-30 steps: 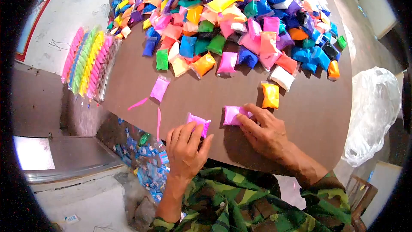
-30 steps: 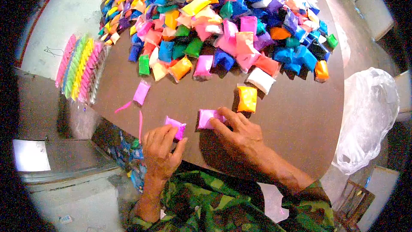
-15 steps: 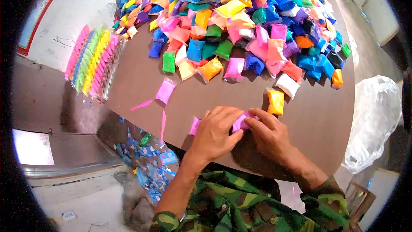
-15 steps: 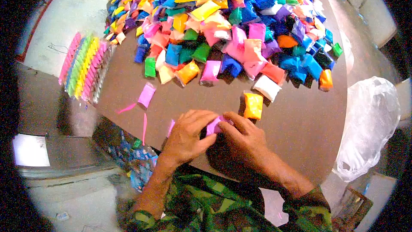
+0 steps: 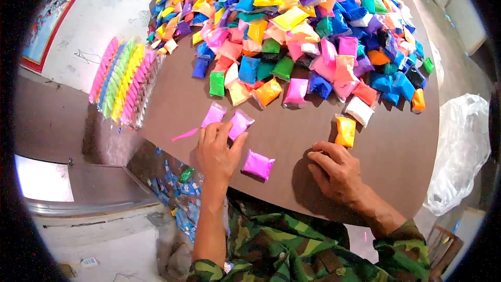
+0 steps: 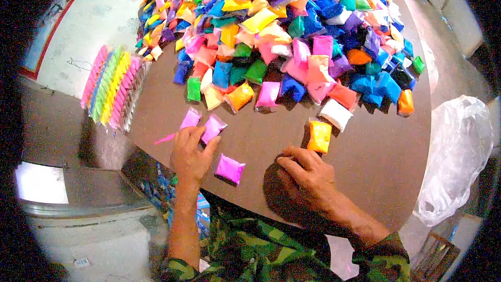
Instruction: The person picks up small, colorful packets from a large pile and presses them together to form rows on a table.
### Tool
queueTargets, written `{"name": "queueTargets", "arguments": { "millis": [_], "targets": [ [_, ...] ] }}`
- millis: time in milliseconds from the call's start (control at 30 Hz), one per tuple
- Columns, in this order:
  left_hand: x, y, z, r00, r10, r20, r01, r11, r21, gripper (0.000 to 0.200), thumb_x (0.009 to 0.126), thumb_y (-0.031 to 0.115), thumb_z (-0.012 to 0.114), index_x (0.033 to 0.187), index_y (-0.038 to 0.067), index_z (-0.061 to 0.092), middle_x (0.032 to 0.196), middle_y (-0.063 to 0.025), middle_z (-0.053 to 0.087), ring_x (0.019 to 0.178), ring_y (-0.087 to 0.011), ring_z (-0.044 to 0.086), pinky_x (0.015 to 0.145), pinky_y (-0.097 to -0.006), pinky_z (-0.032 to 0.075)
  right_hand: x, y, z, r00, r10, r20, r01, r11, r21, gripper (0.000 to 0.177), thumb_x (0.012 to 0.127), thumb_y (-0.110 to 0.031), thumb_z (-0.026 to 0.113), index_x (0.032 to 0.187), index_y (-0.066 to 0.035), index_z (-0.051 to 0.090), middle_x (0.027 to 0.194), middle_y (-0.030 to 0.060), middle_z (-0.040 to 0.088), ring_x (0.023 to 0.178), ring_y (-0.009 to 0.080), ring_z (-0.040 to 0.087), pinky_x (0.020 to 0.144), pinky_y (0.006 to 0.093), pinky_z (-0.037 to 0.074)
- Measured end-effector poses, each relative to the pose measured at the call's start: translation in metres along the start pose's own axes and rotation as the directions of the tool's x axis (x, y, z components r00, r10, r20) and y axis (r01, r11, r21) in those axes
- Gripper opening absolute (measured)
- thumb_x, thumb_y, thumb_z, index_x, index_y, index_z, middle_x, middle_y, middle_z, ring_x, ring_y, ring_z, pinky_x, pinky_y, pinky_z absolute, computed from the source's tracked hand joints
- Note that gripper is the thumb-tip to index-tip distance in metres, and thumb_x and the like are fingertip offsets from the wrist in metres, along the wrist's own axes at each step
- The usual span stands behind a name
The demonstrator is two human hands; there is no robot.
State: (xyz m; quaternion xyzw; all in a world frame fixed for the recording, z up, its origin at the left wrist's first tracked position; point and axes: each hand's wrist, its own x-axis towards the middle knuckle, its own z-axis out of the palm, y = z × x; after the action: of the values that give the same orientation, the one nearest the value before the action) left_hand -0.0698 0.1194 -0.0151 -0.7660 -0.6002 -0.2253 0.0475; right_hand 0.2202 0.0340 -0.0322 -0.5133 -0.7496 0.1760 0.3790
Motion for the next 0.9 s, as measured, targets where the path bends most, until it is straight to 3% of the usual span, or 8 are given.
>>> {"name": "queueTargets", "arguments": {
  "millis": [133, 300, 500, 600, 700, 767, 900],
  "targets": [
    [-0.003, -0.007, 0.006, 0.999, -0.008, -0.044, 0.009, 1.0, 0.022, 0.037, 0.079, 0.027, 0.091, 0.105, 0.005, 0.074, 0.106, -0.0109, 0.07, 0.099, -0.033, 0.067, 0.085, -0.0442, 0.055, -0.003, 0.005, 0.001, 0.999, -0.035, 0.017, 0.035, 0.999, -0.014, 0.028, 0.088, -0.014, 0.078, 0.115, -0.01, 0.072, 0.117, 0.009, 0.069, 0.1, 0.032, 0.071, 0.078, 0.0434, 0.062],
    [-0.004, -0.014, 0.009, 0.996, -0.058, -0.072, 0.061, 0.998, 0.033, 0.036, 0.079, 0.028, 0.09, 0.103, 0.006, 0.074, 0.1, -0.0106, 0.069, 0.097, -0.033, 0.067, 0.085, -0.044, 0.054, -0.003, 0.007, 0.0, 0.999, -0.037, 0.022, 0.038, 0.999, -0.018, 0.028, 0.088, -0.014, 0.078, 0.115, -0.01, 0.072, 0.116, 0.0086, 0.069, 0.098, 0.0315, 0.071, 0.076, 0.0431, 0.062],
    [-0.003, -0.013, 0.004, 0.997, -0.008, -0.075, 0.012, 0.998, 0.054, 0.038, 0.08, 0.027, 0.089, 0.106, 0.004, 0.074, 0.098, -0.0123, 0.068, 0.095, -0.0346, 0.066, 0.085, -0.0451, 0.053, -0.004, 0.007, 0.001, 0.999, -0.043, 0.025, 0.044, 0.998, -0.04, 0.027, 0.089, -0.016, 0.078, 0.114, -0.011, 0.072, 0.116, 0.0072, 0.069, 0.096, 0.0301, 0.071, 0.073, 0.0419, 0.062],
    [-0.004, 0.003, -0.011, 0.996, -0.002, -0.092, 0.007, 0.998, 0.056, 0.036, 0.084, 0.027, 0.086, 0.109, 0.003, 0.075, 0.105, -0.0142, 0.071, 0.1, -0.0367, 0.067, 0.088, -0.0457, 0.053, -0.003, 0.008, 0.001, 0.998, -0.054, 0.025, 0.055, 0.997, -0.045, 0.026, 0.089, -0.017, 0.078, 0.114, -0.011, 0.072, 0.116, 0.0068, 0.069, 0.096, 0.029, 0.071, 0.071, 0.0415, 0.062],
    [-0.032, 0.025, -0.022, 0.982, 0.188, -0.005, -0.188, 0.981, 0.057, 0.035, 0.088, 0.028, 0.083, 0.112, 0.004, 0.075, 0.12, -0.0154, 0.073, 0.109, -0.0384, 0.067, 0.094, -0.048, 0.052, -0.001, 0.002, 0.0, 1.0, -0.024, 0.013, 0.025, 0.999, -0.032, 0.025, 0.085, -0.01, 0.08, 0.109, -0.009, 0.074, 0.112, 0.008, 0.071, 0.094, 0.0298, 0.072, 0.075, 0.0406, 0.061],
    [-0.062, 0.045, -0.018, 0.969, 0.19, 0.158, -0.158, 0.968, -0.194, 0.039, 0.091, 0.03, 0.081, 0.12, 0.005, 0.074, 0.133, -0.015, 0.071, 0.122, -0.0386, 0.065, 0.102, -0.051, 0.049, 0.0, 0.0, 0.0, 1.0, -0.012, 0.003, 0.012, 1.0, -0.023, 0.025, 0.082, -0.006, 0.081, 0.106, -0.008, 0.075, 0.11, 0.0086, 0.072, 0.093, 0.0305, 0.072, 0.078, 0.0402, 0.061],
    [-0.085, 0.052, -0.004, 0.958, 0.252, 0.137, -0.241, 0.966, -0.092, 0.054, 0.091, 0.034, 0.08, 0.135, 0.005, 0.068, 0.141, -0.0141, 0.067, 0.136, -0.0363, 0.059, 0.112, -0.0532, 0.043, -0.003, -0.001, 0.0, 1.0, -0.013, -0.012, 0.013, 0.999, -0.033, 0.024, 0.082, -0.006, 0.081, 0.105, -0.009, 0.075, 0.109, 0.0085, 0.072, 0.093, 0.0309, 0.072, 0.078, 0.0407, 0.061]
  ]
}}
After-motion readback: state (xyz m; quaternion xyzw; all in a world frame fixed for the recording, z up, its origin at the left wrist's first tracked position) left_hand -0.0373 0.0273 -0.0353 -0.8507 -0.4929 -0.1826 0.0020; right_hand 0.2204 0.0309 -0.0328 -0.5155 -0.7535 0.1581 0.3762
